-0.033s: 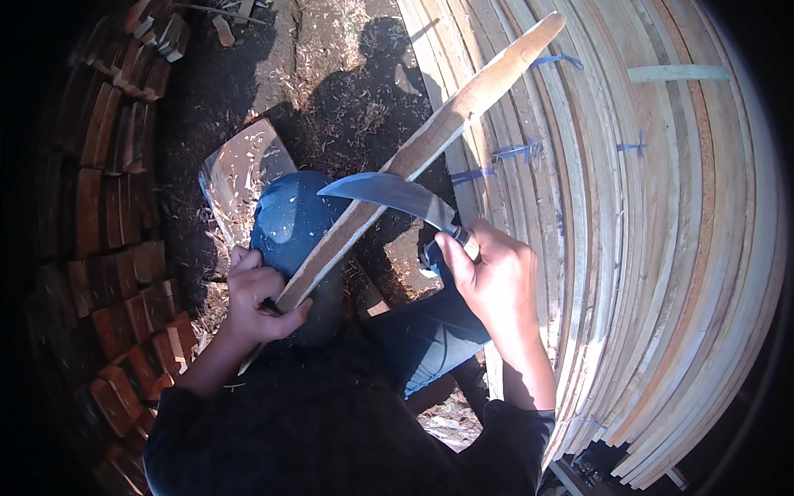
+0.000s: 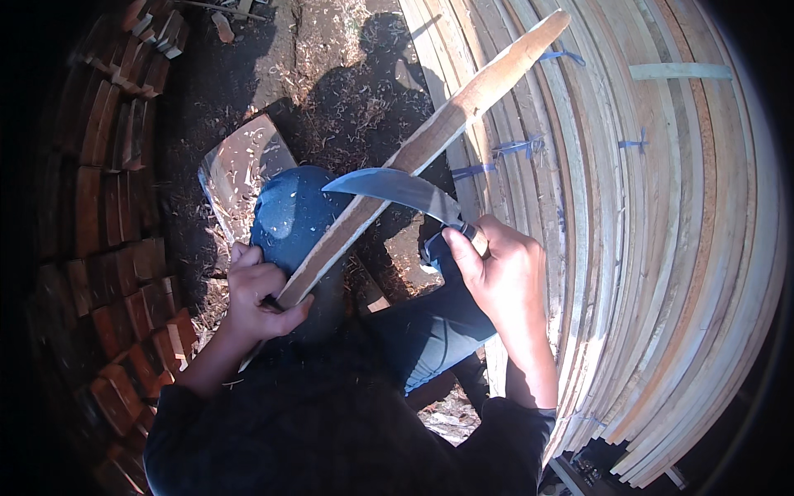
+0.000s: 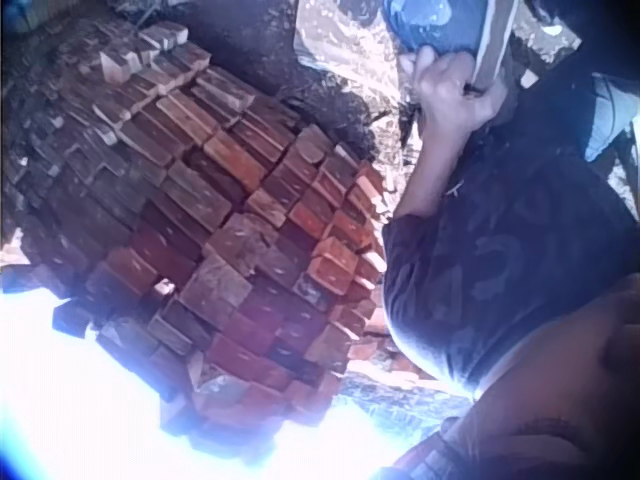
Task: The person sits on the ground and uses a curved knife to shave and shape a long wooden plank resting on their lap. They repeatedly scrape the blade along the wood to remove thin shavings, refining the plank's edges and surface.
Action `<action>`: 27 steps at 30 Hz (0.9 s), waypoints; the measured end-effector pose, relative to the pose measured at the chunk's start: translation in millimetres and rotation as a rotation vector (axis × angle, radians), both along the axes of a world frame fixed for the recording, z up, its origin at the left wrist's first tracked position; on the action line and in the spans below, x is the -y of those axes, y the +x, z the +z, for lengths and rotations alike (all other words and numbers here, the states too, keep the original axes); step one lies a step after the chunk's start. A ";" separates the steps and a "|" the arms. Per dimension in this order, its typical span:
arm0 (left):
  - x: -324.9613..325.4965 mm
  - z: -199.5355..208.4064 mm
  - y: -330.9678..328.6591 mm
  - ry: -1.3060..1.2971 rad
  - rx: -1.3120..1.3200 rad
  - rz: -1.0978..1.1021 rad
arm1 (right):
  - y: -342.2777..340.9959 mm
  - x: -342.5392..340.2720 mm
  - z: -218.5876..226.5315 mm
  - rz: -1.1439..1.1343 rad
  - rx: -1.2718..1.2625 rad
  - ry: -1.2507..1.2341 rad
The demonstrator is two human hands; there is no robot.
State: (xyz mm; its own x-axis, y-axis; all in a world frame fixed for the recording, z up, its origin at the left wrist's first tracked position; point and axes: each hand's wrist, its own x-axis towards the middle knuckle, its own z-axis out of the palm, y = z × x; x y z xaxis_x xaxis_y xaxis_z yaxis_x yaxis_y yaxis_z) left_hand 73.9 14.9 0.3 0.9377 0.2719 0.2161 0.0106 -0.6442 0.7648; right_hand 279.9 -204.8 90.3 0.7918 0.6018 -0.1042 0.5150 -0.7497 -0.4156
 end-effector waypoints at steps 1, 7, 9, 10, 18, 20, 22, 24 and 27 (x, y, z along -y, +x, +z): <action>0.5 -0.3 -0.7 0.017 0.001 -0.001 | -9.2 -1.1 -1.7 -0.032 -0.006 0.008; 1.2 -2.0 -1.4 0.020 0.012 -0.003 | -17.2 11.0 -2.9 -0.037 0.031 0.019; -1.8 2.6 -0.9 0.022 -0.012 -0.023 | -20.3 10.2 -4.2 -0.069 0.034 0.003; -2.8 4.2 -1.0 0.023 -0.023 -0.032 | -24.5 11.7 -4.5 -0.083 0.039 0.006; -1.8 2.7 -1.5 0.020 -0.011 -0.018 | -28.4 8.0 0.0 -0.153 0.117 0.024; -1.1 2.0 -1.5 0.022 -0.006 -0.008 | -5.0 12.7 -2.1 -0.174 0.100 -0.030; -2.1 3.8 -0.2 0.005 -0.024 -0.020 | -20.8 7.8 -4.9 -0.184 0.151 0.010; -3.3 5.3 0.7 0.010 -0.026 -0.022 | -39.3 5.2 -9.1 0.013 0.099 0.028; -0.1 4.6 -2.1 0.017 -0.027 -0.015 | -21.9 7.8 -7.0 -0.035 0.119 0.011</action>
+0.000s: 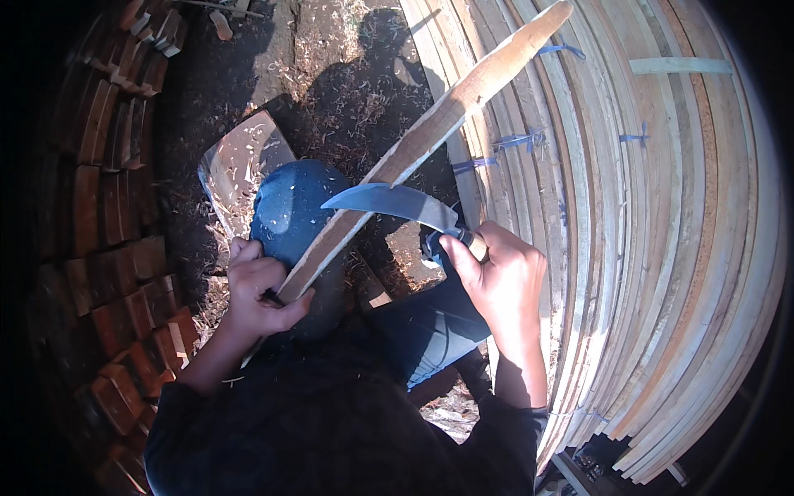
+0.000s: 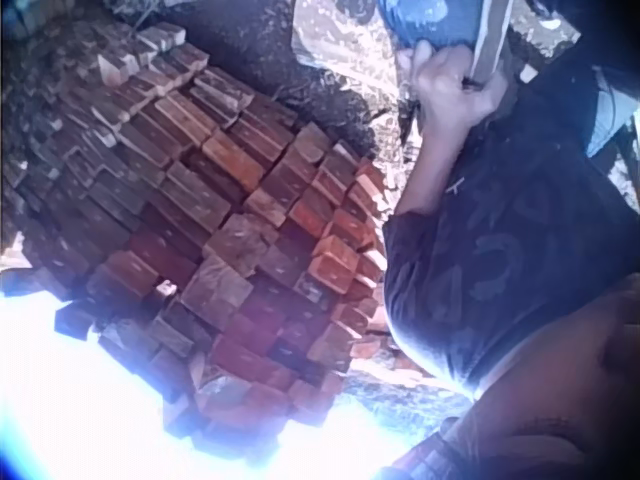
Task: The person sits on the ground and uses a curved knife to shave and shape a long wooden plank resting on their lap. They repeatedly scrape the blade along the wood to remove thin shavings, refining the plank's edges and surface.
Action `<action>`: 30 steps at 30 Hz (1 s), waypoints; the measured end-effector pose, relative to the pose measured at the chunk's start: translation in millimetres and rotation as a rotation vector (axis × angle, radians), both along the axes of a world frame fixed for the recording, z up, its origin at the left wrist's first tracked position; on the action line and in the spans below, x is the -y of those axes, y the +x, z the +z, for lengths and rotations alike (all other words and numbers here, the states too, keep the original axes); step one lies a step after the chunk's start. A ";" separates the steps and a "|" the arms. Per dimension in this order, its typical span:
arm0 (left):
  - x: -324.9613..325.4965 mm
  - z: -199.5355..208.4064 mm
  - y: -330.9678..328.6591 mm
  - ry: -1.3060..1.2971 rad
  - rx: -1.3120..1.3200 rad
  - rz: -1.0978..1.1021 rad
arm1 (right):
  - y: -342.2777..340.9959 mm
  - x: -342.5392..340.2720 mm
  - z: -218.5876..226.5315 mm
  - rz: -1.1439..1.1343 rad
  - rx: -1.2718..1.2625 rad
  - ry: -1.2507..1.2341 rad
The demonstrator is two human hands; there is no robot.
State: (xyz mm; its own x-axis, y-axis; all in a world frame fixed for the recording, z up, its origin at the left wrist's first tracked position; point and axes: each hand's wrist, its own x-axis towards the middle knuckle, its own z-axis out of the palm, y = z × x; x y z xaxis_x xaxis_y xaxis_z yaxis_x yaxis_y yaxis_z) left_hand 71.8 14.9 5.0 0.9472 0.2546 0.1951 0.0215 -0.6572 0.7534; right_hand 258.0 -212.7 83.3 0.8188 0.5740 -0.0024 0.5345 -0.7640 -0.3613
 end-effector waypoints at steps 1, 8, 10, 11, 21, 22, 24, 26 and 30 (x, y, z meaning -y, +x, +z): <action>-1.1 0.9 -0.6 -0.006 -0.013 -0.003 | -3.4 -1.6 -1.0 -0.009 -0.017 -0.002; 1.9 -3.7 0.4 -0.038 0.019 0.035 | 2.2 3.9 4.4 -0.117 0.154 0.028; 1.8 -3.0 -0.9 -0.043 0.012 0.028 | 35.3 19.0 6.7 -0.405 0.175 -0.022; 2.6 -2.1 0.8 -0.033 0.013 0.043 | 42.1 20.2 7.2 -0.409 0.190 -0.009; -12.2 -1.6 -0.6 -0.044 -0.054 -0.076 | 1.7 39.1 -15.0 -0.248 -0.201 0.411; -14.2 1.3 0.5 -0.033 -0.071 -0.102 | -2.1 32.3 -13.2 -0.176 -0.211 0.394; -16.0 8.2 0.7 -0.004 -0.121 -0.141 | -10.4 13.9 -19.2 -0.019 -0.150 0.317; -16.2 15.4 0.1 0.022 -0.178 -0.161 | -12.5 1.5 -31.6 0.070 -0.024 0.252; -19.4 22.4 1.1 0.079 -0.276 -0.192 | 9.4 -5.2 -36.9 0.059 0.159 0.214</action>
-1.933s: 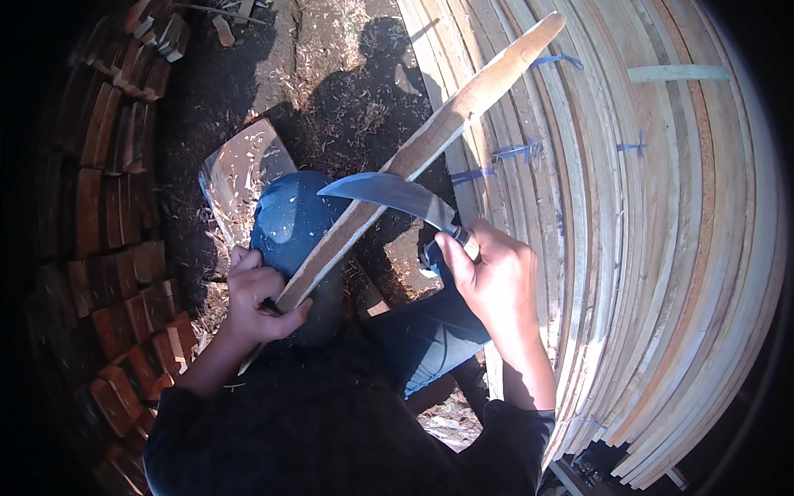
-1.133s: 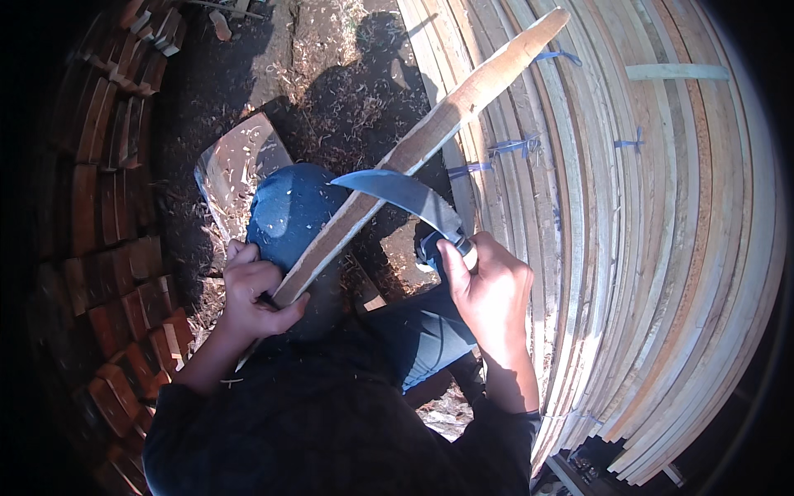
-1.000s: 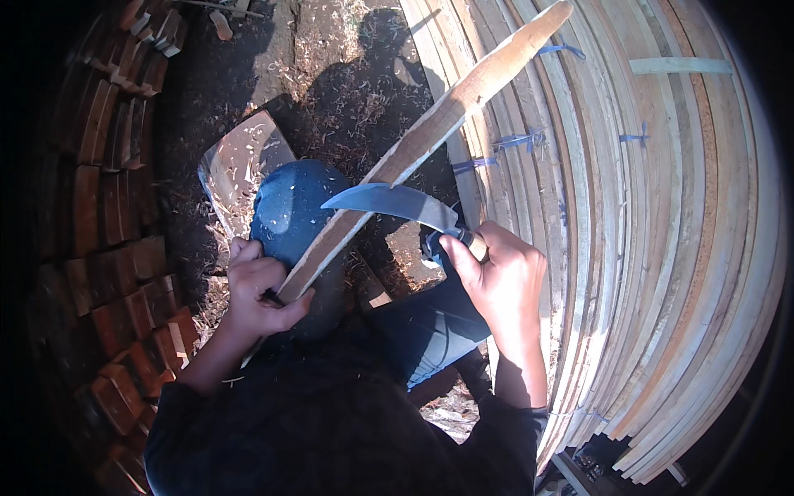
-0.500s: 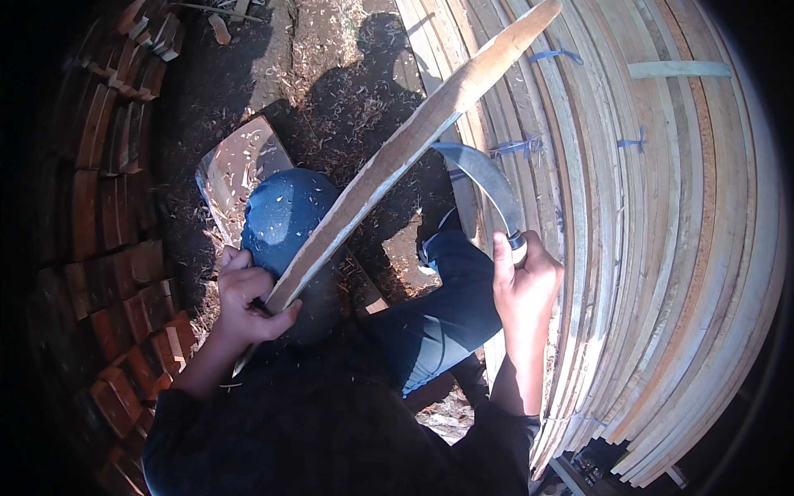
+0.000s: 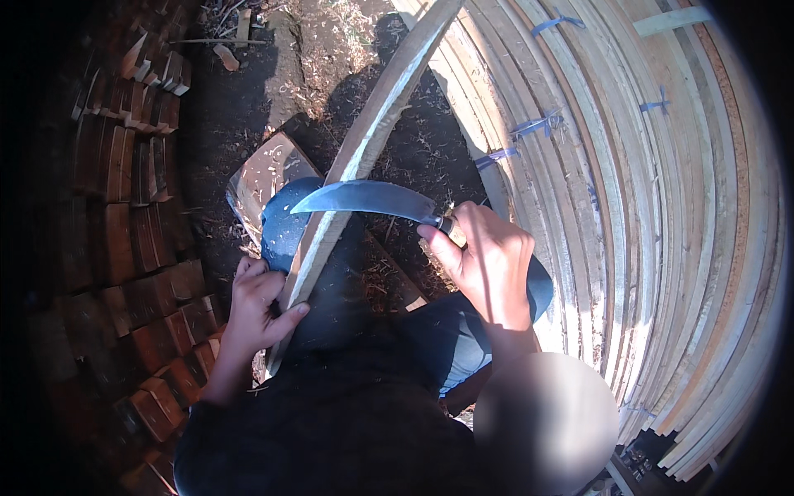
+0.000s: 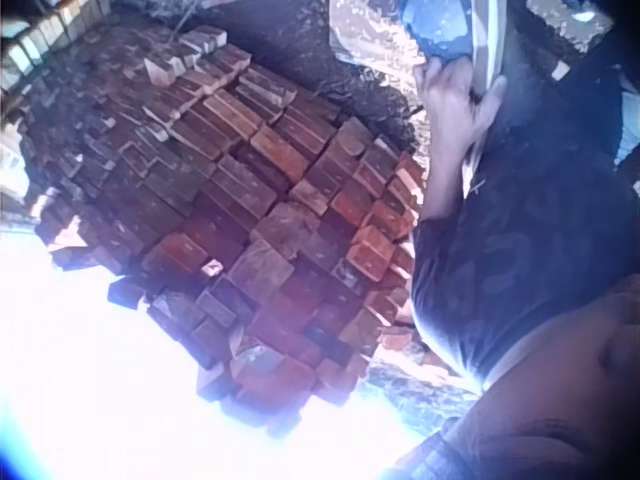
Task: The person sits on the ground and uses a curved knife to shave and shape a long wooden plank resting on their lap. They repeatedly scrape the blade along the wood to remove thin shavings, refining the plank's edges and surface.
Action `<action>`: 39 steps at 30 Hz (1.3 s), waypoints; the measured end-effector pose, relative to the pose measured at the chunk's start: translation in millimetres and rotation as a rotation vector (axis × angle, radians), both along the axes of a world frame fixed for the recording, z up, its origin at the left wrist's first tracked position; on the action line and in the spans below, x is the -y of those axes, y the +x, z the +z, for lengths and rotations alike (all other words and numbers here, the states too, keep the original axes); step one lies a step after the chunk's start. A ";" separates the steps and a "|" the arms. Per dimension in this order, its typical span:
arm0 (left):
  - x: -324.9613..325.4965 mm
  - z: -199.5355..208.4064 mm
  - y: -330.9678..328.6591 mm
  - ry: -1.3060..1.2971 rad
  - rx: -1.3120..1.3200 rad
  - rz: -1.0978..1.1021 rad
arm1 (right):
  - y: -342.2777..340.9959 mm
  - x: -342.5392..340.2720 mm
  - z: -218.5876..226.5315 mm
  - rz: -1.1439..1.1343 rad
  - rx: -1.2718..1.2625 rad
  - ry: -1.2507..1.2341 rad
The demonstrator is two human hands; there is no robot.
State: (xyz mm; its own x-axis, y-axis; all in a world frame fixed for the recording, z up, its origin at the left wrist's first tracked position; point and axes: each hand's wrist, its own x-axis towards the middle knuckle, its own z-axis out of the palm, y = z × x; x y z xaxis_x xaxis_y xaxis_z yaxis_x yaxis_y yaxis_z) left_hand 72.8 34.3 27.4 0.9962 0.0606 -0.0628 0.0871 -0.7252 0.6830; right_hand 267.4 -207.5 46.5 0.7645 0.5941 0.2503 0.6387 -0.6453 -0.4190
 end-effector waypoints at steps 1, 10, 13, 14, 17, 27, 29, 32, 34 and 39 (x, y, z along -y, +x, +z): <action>0.7 0.1 -1.3 0.003 0.009 0.006 | -0.3 0.6 -0.4 -0.026 -0.001 0.008; 9.2 0.1 -19.7 0.036 0.047 0.059 | 93.0 95.4 -2.5 -0.707 0.025 0.364; 14.0 1.6 -17.1 0.065 0.031 0.053 | 61.9 86.5 8.3 -0.534 -0.075 0.414; 16.1 3.1 -17.7 0.082 0.037 0.063 | 39.7 66.5 10.8 -0.401 -0.056 0.352; 24.1 4.9 -17.9 0.112 0.052 0.104 | -0.7 9.9 7.8 0.023 -0.028 0.182; 22.5 4.5 -29.0 0.034 0.039 0.128 | 102.7 71.8 11.9 -0.654 -0.026 0.267; 21.8 3.4 -25.0 0.045 0.037 0.108 | 102.8 89.5 16.6 -0.603 0.068 0.270; 26.5 6.1 -19.8 0.042 0.019 0.112 | 29.8 48.4 16.7 -0.217 -0.092 0.184; 28.0 6.7 -19.0 0.031 0.017 0.121 | -1.3 19.0 10.4 -0.003 -0.047 0.117; 28.9 4.8 -20.1 0.039 0.062 0.148 | 19.2 7.4 19.3 0.047 0.113 0.001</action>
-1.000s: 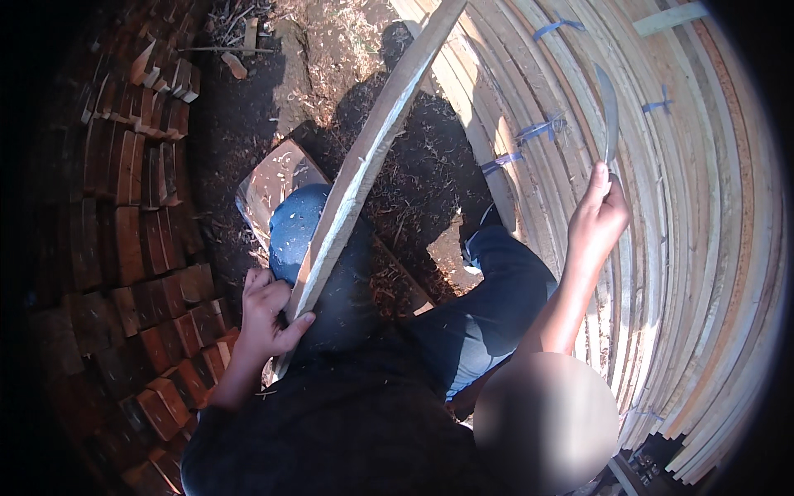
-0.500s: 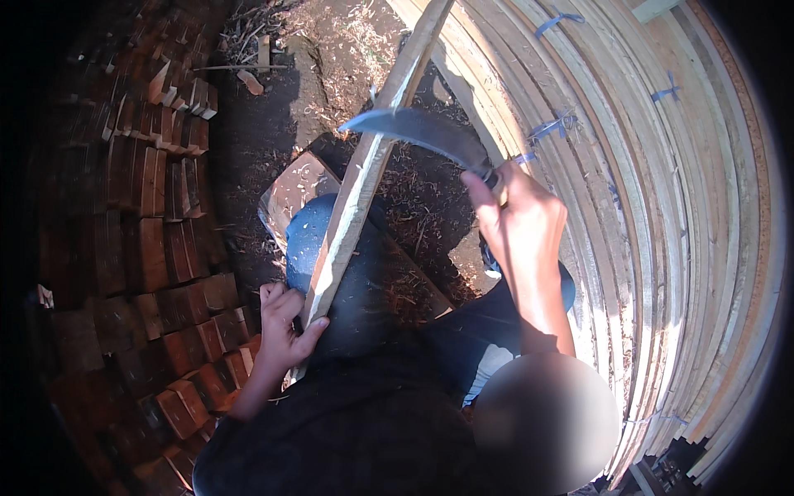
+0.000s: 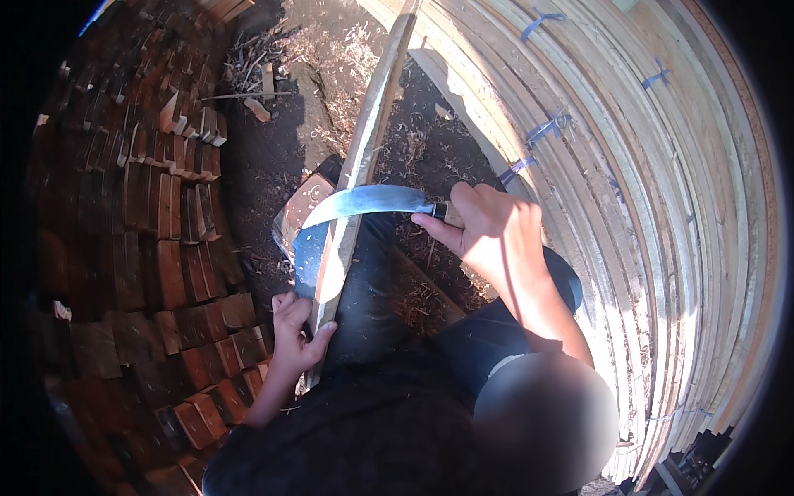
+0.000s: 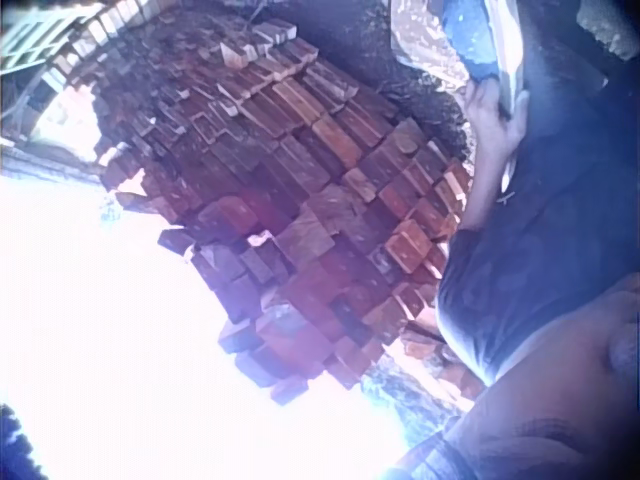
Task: The person sits on the ground and uses a curved knife to shave and shape a long wooden plank resting on their lap. They repeatedly scrape the blade along the wood to remove thin shavings, refining the plank's edges and surface.
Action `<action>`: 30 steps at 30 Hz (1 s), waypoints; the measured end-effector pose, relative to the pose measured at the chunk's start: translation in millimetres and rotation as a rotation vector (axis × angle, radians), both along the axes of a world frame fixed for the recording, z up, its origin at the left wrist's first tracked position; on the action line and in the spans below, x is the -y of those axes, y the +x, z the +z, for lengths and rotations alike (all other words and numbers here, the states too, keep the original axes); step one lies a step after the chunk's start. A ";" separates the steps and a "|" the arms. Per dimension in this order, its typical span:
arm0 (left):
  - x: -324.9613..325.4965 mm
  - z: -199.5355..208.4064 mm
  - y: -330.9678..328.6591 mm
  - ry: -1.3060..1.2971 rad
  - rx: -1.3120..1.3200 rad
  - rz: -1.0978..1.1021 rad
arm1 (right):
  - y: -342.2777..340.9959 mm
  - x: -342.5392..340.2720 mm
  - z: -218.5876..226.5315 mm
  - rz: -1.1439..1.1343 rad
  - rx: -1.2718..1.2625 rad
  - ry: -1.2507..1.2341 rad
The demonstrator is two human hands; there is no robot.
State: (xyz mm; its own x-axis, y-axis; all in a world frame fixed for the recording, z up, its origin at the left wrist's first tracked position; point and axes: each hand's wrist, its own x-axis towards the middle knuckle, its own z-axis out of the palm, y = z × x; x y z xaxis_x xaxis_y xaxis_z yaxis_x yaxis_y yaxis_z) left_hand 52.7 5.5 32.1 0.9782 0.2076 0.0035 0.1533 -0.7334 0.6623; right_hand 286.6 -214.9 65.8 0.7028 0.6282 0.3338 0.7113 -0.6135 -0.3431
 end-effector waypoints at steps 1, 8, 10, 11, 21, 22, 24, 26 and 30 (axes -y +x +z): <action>-0.2 1.4 -4.6 0.015 -0.007 0.022 | 6.4 -3.7 -2.4 0.015 0.052 0.015; 6.1 5.8 7.9 0.024 0.012 0.020 | 73.9 92.8 23.8 -0.571 -0.093 0.236; 8.9 5.8 4.7 0.023 -0.012 0.019 | 18.1 51.5 26.1 -0.304 -0.179 0.164; 8.2 5.3 3.3 0.018 -0.016 0.029 | 1.3 30.0 21.8 -0.142 -0.190 0.135; 4.5 -1.0 -1.0 0.047 0.025 0.006 | 40.9 22.1 13.1 -0.330 -0.057 0.008; 4.3 -1.6 -1.4 0.053 0.024 0.000 | 45.0 26.3 20.1 -0.360 -0.017 -0.020; 5.3 0.4 -2.2 0.039 0.008 -0.002 | 34.8 29.3 16.9 -0.326 -0.025 0.003; 2.0 0.8 2.2 0.018 0.028 -0.023 | 16.4 22.9 17.2 -0.282 0.001 0.025; -1.3 -1.2 0.0 0.021 0.002 -0.043 | -10.5 5.0 -2.8 0.001 -0.012 -0.047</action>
State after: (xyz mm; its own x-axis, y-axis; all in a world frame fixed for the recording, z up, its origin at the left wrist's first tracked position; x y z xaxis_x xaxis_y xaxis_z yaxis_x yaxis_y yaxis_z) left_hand 52.7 6.7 30.9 0.9862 0.1652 0.0094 0.1199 -0.7529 0.6472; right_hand 276.1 -220.0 63.0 0.7060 0.6438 0.2951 0.7079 -0.6283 -0.3226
